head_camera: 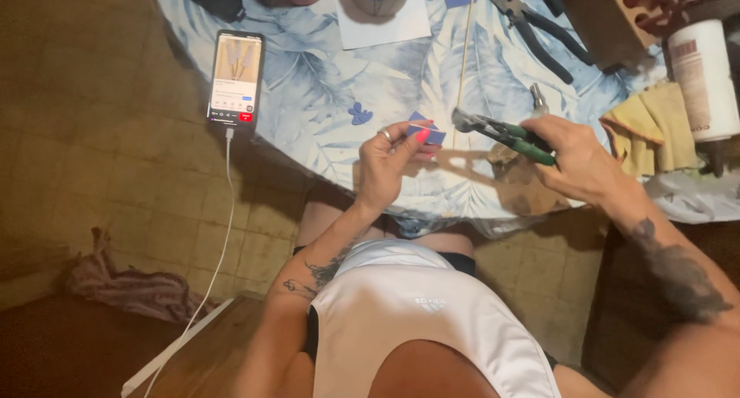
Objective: Trimming small blue mosaic tiles with pliers and placing them on a surface
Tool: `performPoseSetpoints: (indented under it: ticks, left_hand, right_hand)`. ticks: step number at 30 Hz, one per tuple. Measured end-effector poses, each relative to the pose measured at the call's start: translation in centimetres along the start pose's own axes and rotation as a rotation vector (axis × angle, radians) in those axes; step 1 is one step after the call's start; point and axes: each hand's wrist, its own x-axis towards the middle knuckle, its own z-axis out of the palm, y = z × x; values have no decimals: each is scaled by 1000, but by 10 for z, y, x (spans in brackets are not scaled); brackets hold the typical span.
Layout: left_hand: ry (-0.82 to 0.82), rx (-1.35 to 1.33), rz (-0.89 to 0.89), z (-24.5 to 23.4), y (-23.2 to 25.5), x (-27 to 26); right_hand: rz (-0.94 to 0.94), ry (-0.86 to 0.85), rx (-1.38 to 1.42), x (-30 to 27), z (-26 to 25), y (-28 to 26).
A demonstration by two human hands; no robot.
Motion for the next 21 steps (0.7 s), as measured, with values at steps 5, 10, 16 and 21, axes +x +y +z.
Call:
performPoseSetpoints:
  ticks: [5, 10, 16, 21]
  left_hand:
    - [-4, 14, 3, 3, 6, -1]
    - [1, 73, 35, 4, 5, -2]
    - [10, 137, 40, 7, 5, -2]
    - [26, 137, 39, 9, 6, -3]
  right_hand:
    - [-33, -27, -25, 6, -2, -1]
    - [-31, -81, -27, 8, -1, 0]
    - [-25, -109, -67, 9, -1, 2]
    - [-21, -96, -52, 7, 0, 0]
